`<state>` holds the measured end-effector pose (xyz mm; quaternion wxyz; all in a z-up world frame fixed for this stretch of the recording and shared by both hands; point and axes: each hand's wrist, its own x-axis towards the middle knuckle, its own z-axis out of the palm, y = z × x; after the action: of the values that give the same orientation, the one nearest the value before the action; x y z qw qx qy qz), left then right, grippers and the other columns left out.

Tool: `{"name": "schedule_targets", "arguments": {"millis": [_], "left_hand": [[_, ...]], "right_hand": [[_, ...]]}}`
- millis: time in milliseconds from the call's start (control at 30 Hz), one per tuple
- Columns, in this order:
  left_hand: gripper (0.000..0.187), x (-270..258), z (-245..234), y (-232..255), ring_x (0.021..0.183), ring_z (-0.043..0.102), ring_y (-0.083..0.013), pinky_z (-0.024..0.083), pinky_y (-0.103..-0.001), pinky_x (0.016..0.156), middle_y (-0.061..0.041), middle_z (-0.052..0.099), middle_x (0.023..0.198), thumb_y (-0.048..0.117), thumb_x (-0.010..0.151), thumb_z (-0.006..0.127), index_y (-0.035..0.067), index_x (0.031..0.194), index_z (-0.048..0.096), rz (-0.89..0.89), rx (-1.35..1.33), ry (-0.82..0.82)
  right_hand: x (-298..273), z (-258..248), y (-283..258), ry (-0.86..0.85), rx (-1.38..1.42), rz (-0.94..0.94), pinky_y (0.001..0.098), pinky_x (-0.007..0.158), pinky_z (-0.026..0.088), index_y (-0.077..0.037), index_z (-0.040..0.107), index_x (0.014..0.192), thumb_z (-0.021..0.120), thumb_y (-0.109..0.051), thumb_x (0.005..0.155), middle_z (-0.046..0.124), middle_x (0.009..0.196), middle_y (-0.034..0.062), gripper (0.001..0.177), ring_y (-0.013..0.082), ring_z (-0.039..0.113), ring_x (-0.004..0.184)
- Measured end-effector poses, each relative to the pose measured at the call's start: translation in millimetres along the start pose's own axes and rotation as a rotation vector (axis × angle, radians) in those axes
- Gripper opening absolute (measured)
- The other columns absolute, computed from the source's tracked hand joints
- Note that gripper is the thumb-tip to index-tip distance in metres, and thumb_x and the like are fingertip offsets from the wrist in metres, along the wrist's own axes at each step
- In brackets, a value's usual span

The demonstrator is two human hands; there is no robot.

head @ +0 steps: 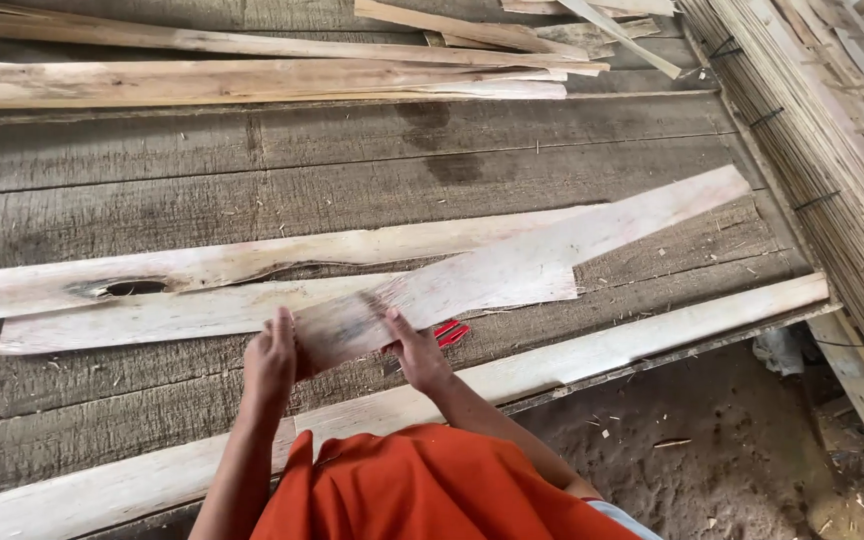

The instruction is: Trimming the rough edges of thin wooden planks using a utility knife in a workshop environment.

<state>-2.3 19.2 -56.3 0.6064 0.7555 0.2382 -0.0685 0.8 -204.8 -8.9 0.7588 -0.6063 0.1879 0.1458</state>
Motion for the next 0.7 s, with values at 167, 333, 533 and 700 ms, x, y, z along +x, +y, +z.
{"name": "schedule_targets", "arguments": {"millis": [167,333,533,700], "left_hand": [[0.068,-10,-11,22,0.089,0.069,-0.0389,0.059,-0.054,0.070,-0.033,0.066,0.111,0.048,0.110,0.039,-0.009,0.146,0.046,-0.046,-0.584,-0.198],[0.083,-23,-7,17,0.074,0.066,-0.0319,0.059,-0.046,0.059,-0.021,0.068,0.102,0.067,0.103,0.035,-0.006,0.138,0.050,-0.144,-0.661,-0.373],[0.060,-33,-3,40,0.041,0.055,-0.0230,0.046,-0.032,0.038,-0.023,0.066,0.059,0.048,0.102,0.057,-0.002,0.071,0.065,-0.026,-0.384,-0.423],[0.069,-36,-4,45,0.038,0.043,-0.0204,0.037,-0.031,0.039,-0.019,0.056,0.050,0.050,0.109,0.045,0.003,0.060,0.058,0.025,-0.277,-0.385]], "right_hand": [[35,-16,26,0.013,0.020,0.023,0.0380,0.067,0.053,-0.001,0.059,0.134,0.069,-0.049,0.097,0.065,0.105,0.0204,0.060,0.0253,0.061,0.081],[66,-36,60,0.031,0.200,-0.001,0.0444,0.076,0.053,-0.002,0.061,0.131,0.079,-0.051,0.090,0.061,0.119,0.0193,0.065,0.0270,0.058,0.096],[97,-38,69,0.052,0.248,-0.068,0.0403,0.079,0.054,-0.006,0.056,0.132,0.081,-0.046,0.091,0.059,0.115,0.0130,0.063,0.0246,0.059,0.100],[104,-40,72,0.059,0.249,-0.101,0.0334,0.067,0.056,-0.010,0.058,0.125,0.080,-0.042,0.092,0.066,0.109,0.0099,0.051,0.0207,0.064,0.091]]}}
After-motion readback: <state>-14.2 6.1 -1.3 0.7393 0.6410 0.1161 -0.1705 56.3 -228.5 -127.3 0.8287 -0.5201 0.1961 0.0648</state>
